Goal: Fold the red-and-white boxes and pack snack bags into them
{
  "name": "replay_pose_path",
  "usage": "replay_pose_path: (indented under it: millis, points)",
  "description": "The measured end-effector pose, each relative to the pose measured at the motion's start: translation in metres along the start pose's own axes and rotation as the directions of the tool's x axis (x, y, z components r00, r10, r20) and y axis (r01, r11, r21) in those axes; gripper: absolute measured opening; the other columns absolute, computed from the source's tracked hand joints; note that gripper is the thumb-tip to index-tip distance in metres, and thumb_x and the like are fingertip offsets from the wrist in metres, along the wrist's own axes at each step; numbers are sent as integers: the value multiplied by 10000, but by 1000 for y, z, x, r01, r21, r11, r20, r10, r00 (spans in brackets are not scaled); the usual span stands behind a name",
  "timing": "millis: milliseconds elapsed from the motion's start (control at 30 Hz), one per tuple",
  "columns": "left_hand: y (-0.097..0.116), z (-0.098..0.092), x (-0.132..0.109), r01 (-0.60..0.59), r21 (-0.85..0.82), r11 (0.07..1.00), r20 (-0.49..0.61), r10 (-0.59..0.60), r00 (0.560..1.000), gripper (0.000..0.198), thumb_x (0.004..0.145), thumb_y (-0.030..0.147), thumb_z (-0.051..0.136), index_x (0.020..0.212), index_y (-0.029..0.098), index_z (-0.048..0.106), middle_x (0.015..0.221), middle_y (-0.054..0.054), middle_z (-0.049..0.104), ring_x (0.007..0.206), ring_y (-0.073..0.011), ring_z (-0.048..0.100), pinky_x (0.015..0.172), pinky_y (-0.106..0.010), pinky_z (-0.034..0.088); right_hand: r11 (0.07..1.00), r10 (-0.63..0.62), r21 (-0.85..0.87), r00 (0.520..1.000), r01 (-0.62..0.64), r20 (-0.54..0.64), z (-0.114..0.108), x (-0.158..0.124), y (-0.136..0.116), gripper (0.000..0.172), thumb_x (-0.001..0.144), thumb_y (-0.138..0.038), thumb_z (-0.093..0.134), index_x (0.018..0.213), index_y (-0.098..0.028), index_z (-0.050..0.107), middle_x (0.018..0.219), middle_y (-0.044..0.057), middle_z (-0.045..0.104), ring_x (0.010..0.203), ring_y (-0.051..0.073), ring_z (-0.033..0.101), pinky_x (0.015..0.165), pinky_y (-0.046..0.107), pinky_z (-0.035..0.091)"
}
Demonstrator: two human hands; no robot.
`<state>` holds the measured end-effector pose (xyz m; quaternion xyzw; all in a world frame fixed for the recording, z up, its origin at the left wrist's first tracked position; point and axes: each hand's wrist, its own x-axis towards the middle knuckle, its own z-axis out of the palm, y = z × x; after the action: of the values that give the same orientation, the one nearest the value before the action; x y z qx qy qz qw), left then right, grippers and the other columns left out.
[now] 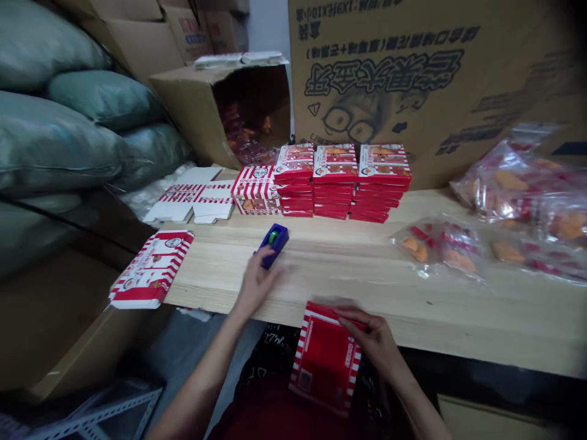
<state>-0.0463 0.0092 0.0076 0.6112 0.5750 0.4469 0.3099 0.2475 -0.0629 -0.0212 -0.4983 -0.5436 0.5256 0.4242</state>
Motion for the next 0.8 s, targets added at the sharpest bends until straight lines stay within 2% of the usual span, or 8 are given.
replay_pose_path:
  millis: [33, 100, 200, 300, 367, 467, 633, 800]
  points:
    - [-9, -9, 15, 65, 41, 997, -155, -58, 986, 386, 877, 348, 715, 1240, 223, 674, 1431, -128, 601, 1439, -299, 438, 1218, -439, 294, 999, -30, -11, 999, 30, -38, -6, 1, -7, 248, 872, -490, 756, 1029, -314, 835, 1119, 89, 811, 1117, 340, 730, 1033, 571, 541]
    - [-26, -24, 41, 194, 51, 980, -221, -178, 959, 226, 814, 345, 746, 988, 203, 726, 1249, -139, 684, 1384, -329, 481, 1178, -439, 336, 990, -134, -50, 983, 128, -127, -17, 5, -26, 204, 886, -448, 748, 1025, -324, 832, 1159, 77, 798, 1137, 327, 720, 1044, 557, 541]
    - [-43, -35, 62, 287, 7, 958, -120, -284, 951, 225, 724, 410, 791, 710, 205, 699, 806, -81, 717, 1002, -319, 667, 928, -407, 503, 939, -339, -155, 906, 308, -253, -27, 14, -61, 157, 911, -346, 734, 1041, -332, 820, 1187, 56, 784, 1138, 291, 715, 1020, 510, 567]
    - [-47, -34, 67, 336, -70, 939, -40, -339, 940, 324, 644, 483, 815, 622, 189, 681, 610, -26, 643, 696, -236, 633, 690, -330, 497, 873, -478, -253, 830, 416, -286, -19, 26, -82, 201, 942, -273, 697, 1102, -337, 800, 1208, 43, 772, 1146, 263, 709, 1009, 484, 577]
    - [-47, -30, 67, 344, -133, 930, -24, -350, 937, 361, 589, 492, 839, 583, 173, 670, 649, -42, 675, 671, -210, 618, 657, -305, 470, 848, -517, -285, 815, 446, -263, -7, 35, -83, 218, 961, -249, 668, 1123, -329, 792, 1220, 46, 765, 1147, 255, 709, 1008, 481, 578]
    - [-45, -23, 66, 339, -232, 912, -64, -362, 930, 388, 545, 492, 866, 587, 154, 679, 928, -125, 766, 785, -229, 656, 711, -312, 472, 822, -547, -317, 810, 473, -211, 10, 43, -76, 238, 990, -231, 621, 1147, -312, 779, 1236, 61, 754, 1151, 254, 706, 999, 488, 584]
    - [-43, -18, 56, 314, -369, 875, -127, -382, 915, 432, 604, 545, 844, 723, 148, 722, 1383, -215, 652, 1061, -316, 672, 825, -362, 492, 788, -574, -368, 805, 493, -152, 21, 42, -70, 271, 1009, -215, 583, 1201, -312, 749, 1270, 74, 731, 1169, 260, 689, 990, 500, 584]
    - [-51, -14, 34, 287, -402, 869, -150, -372, 916, 405, 715, 557, 743, 669, 167, 641, 1394, -186, 653, 1162, -303, 651, 913, -365, 490, 776, -576, -405, 806, 484, -139, 22, 39, -73, 264, 1009, -208, 575, 1186, -304, 746, 1266, 78, 719, 1158, 269, 678, 962, 497, 584]
